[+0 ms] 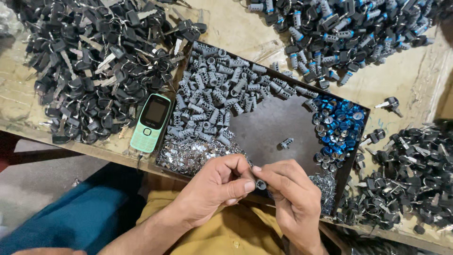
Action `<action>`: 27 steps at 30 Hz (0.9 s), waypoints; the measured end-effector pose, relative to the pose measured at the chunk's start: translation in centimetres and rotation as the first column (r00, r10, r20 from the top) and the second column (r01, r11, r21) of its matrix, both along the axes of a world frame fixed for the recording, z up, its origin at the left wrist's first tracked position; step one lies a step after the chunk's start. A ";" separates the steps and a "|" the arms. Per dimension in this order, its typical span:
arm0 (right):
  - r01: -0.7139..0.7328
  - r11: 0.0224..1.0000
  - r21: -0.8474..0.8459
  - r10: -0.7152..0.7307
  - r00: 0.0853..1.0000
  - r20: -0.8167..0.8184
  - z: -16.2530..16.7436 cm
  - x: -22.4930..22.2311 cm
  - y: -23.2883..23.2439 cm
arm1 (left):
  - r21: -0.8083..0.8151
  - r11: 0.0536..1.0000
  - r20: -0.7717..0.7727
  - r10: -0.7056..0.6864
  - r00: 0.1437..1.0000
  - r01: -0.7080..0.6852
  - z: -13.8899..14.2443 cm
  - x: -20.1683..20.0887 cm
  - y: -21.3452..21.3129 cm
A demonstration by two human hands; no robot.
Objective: The person sits at a workbench with a tray of lock plug parts and keys. They pick small pin and cap components from the tray, fit them together by hand, and insert the assembled parts into lock plug bodies, placing finished plugs back on the tray.
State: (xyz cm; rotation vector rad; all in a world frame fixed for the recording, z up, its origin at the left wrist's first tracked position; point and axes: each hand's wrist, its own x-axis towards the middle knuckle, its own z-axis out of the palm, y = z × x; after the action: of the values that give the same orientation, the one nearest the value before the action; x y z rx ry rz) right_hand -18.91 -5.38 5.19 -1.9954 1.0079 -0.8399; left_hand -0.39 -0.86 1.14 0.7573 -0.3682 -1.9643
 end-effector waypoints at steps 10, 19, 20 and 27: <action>-0.079 0.997 0.010 0.079 0.997 -0.023 0.8 -0.1 -1.0 | -0.055 0.998 0.108 -0.020 0.994 0.026 -0.3 0.1 -0.1; -0.050 0.999 -0.016 0.048 0.994 -0.095 1.6 0.1 -0.8 | 0.019 1.000 0.307 0.009 0.952 -0.016 0.6 -0.4 -0.5; -0.024 0.999 -0.020 0.022 0.995 -0.100 1.5 0.0 -0.7 | 0.128 0.992 0.198 -0.025 0.980 -0.001 0.8 -0.3 -0.8; 0.118 0.992 0.050 -0.116 0.992 -0.042 -0.2 -0.6 0.3 | -0.628 0.764 0.727 0.507 0.463 0.149 3.2 -1.2 -0.5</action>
State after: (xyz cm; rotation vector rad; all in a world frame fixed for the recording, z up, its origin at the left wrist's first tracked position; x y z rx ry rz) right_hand -19.56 -5.06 4.96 -1.9300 1.1675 -0.8315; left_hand -1.62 -1.32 4.38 1.2450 -1.4271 -0.9135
